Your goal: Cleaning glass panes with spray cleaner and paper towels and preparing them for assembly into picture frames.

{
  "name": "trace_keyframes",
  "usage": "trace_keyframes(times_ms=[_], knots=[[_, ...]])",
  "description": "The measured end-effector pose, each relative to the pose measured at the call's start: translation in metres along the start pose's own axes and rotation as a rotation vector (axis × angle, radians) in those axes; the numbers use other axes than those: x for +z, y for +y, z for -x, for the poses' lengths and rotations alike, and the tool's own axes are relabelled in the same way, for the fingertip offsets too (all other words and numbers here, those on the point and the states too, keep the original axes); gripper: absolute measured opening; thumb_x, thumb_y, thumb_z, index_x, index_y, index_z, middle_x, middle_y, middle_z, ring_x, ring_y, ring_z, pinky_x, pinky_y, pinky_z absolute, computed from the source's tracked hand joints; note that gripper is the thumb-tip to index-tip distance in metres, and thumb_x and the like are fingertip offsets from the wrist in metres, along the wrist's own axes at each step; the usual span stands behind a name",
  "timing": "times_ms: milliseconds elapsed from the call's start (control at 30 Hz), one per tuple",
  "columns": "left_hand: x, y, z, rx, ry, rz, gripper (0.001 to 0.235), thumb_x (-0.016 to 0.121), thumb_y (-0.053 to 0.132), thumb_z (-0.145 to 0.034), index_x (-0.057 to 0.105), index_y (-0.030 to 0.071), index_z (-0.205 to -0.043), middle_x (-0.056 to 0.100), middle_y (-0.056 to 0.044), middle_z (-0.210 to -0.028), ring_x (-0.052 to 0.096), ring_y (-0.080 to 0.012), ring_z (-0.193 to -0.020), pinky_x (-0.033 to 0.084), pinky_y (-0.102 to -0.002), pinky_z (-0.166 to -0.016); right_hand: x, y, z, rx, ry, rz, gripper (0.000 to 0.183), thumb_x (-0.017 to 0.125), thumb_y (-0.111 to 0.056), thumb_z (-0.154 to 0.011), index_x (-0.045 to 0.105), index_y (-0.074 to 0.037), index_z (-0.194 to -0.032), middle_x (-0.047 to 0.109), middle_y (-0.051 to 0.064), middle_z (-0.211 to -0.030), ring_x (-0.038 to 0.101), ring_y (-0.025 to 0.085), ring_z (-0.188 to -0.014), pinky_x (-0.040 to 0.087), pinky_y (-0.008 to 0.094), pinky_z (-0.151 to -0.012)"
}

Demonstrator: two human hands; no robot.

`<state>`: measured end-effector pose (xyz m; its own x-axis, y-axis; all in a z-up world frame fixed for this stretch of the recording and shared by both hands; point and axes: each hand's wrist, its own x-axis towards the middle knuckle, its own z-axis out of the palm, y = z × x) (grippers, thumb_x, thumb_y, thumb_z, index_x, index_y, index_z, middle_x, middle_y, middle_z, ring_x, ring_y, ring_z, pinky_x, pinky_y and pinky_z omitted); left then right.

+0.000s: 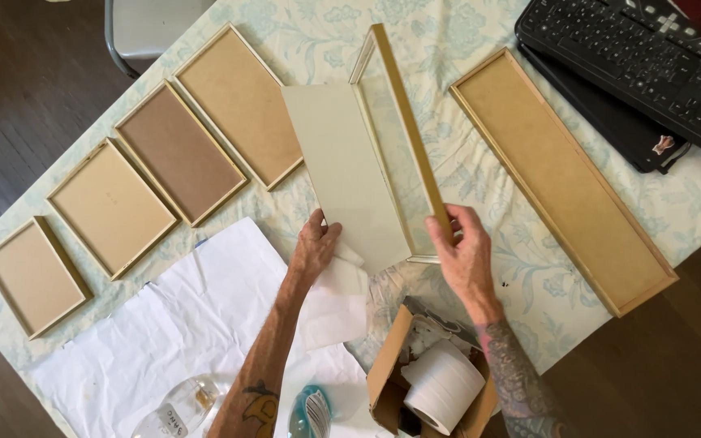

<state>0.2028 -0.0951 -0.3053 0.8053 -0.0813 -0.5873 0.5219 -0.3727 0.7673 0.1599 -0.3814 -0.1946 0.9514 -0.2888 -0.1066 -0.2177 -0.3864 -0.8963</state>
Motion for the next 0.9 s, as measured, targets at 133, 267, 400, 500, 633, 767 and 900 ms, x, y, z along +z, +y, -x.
trace_keyframes(times_ms=[133,267,400,500,633,767,900], knots=[[0.004,-0.004,0.0,-0.007,-0.002,0.011,0.037,0.057,0.029,-0.101,0.056,0.011,-0.134,0.076,-0.023,-0.112,0.073,-0.0339,-0.107,0.059,-0.046,-0.093,-0.018,0.013,-0.004,-0.005,0.019,-0.061,0.032,0.072,-0.021,-0.099,0.066,0.002,-0.122,0.065,0.021,-0.099,0.062,0.025,-0.087,0.058,0.038,-0.07],[0.02,-0.012,-0.009,0.015,-0.025,0.05,0.039,0.057,0.029,-0.101,0.055,0.009,-0.134,0.075,-0.024,-0.113,0.072,-0.0353,-0.107,0.058,-0.047,-0.093,-0.05,0.014,0.001,0.037,0.049,-0.082,0.031,0.072,-0.02,-0.099,0.067,0.0,-0.123,0.063,0.017,-0.1,0.06,0.022,-0.092,0.06,0.039,-0.076],[0.045,-0.01,-0.027,0.049,-0.055,0.075,0.04,0.056,0.03,-0.101,0.052,0.007,-0.134,0.073,-0.028,-0.114,0.071,-0.0394,-0.109,0.056,-0.051,-0.095,-0.079,-0.004,0.013,0.057,0.067,0.041,0.032,0.074,-0.023,-0.1,0.067,-0.001,-0.122,0.063,0.018,-0.1,0.063,0.024,-0.095,0.06,0.039,-0.075],[0.057,0.019,-0.025,-0.012,0.032,-0.189,0.051,0.058,0.042,-0.098,0.052,0.008,-0.136,0.073,-0.027,-0.115,0.071,-0.0375,-0.112,0.057,-0.05,-0.096,-0.089,0.001,0.02,0.084,0.064,0.087,0.033,0.073,-0.026,-0.101,0.067,-0.001,-0.122,0.063,0.017,-0.1,0.063,0.024,-0.096,0.06,0.039,-0.076],[0.054,0.058,0.007,-0.026,0.242,-0.709,0.063,0.069,0.045,-0.093,0.054,0.01,-0.143,0.07,-0.024,-0.125,0.068,-0.0387,-0.12,0.055,-0.049,-0.102,-0.089,0.005,0.024,0.059,0.073,0.128,0.035,0.075,-0.026,-0.1,0.066,0.0,-0.122,0.063,0.02,-0.099,0.064,0.028,-0.095,0.059,0.043,-0.076],[0.081,0.107,0.051,0.202,0.245,-0.651,0.064,0.079,0.039,-0.084,0.057,0.016,-0.14,0.074,-0.011,-0.103,0.073,-0.0318,-0.101,0.06,-0.048,-0.088,-0.083,0.001,0.027,0.09,0.081,0.114,0.034,0.077,-0.026,-0.098,0.068,-0.002,-0.121,0.064,0.017,-0.097,0.066,0.026,-0.095,0.059,0.041,-0.075],[0.093,0.099,0.015,0.082,0.293,-0.448,0.074,0.069,0.053,-0.087,0.051,0.015,-0.149,0.07,-0.013,-0.128,0.068,-0.0358,-0.117,0.055,-0.051,-0.102,-0.08,-0.009,0.031,0.074,0.095,0.175,0.035,0.076,-0.027,-0.1,0.067,-0.001,-0.121,0.065,0.019,-0.098,0.066,0.029,-0.093,0.058,0.041,-0.074]])
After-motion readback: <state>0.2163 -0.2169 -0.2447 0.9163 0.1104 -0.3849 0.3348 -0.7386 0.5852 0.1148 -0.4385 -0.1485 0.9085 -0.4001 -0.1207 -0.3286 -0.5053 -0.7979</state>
